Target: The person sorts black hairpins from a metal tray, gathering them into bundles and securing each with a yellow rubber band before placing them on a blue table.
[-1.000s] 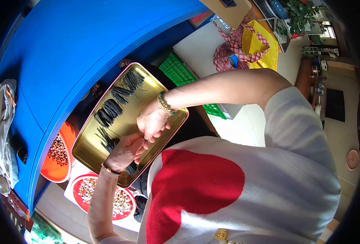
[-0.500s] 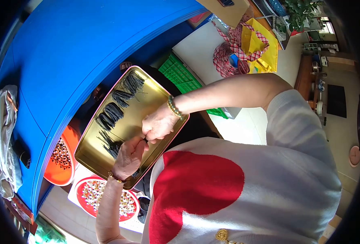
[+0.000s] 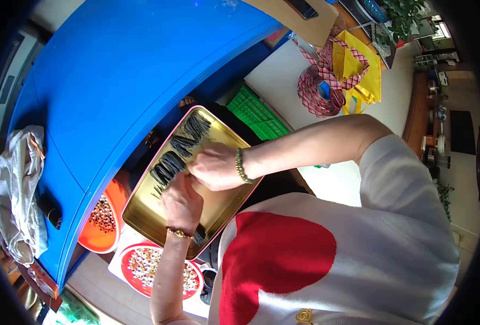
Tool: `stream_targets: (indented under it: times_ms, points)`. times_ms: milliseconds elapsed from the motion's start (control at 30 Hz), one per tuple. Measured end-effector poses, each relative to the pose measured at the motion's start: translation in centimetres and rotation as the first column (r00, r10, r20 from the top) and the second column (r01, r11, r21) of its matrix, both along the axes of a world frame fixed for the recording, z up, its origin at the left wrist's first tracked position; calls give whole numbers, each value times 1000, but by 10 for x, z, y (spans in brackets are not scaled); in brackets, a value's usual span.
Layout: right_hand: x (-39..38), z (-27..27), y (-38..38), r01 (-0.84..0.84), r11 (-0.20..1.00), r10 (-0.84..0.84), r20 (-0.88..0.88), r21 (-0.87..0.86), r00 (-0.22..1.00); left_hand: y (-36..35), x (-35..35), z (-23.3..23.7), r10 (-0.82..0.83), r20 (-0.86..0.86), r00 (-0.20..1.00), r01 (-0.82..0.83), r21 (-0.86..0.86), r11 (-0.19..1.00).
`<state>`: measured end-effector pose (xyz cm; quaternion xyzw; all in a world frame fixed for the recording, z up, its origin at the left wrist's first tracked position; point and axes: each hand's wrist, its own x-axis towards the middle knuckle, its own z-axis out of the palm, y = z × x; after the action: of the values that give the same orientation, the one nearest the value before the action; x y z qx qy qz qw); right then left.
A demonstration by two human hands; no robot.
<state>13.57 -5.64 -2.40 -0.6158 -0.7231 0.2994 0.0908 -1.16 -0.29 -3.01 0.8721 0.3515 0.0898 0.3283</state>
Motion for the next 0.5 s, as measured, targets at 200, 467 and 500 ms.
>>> stream_targets:
  times_ms: [200, 467, 500]
  points:
    - [-8, -8, 31, 152, 935, -203, 131, 322, 970, 15, 30, 9, 372, 63, 926, -375, 264, 889]
    - [17, 39, -4, -6, 975, -65, -305, -224, 950, -7, -5, 6, -37, 247, 968, -8, 178, 984]
    - [24, 41, -8, -16, 949, -128, -432, -316, 893, -7, -9, 8, -69, 256, 964, 21, 186, 982]
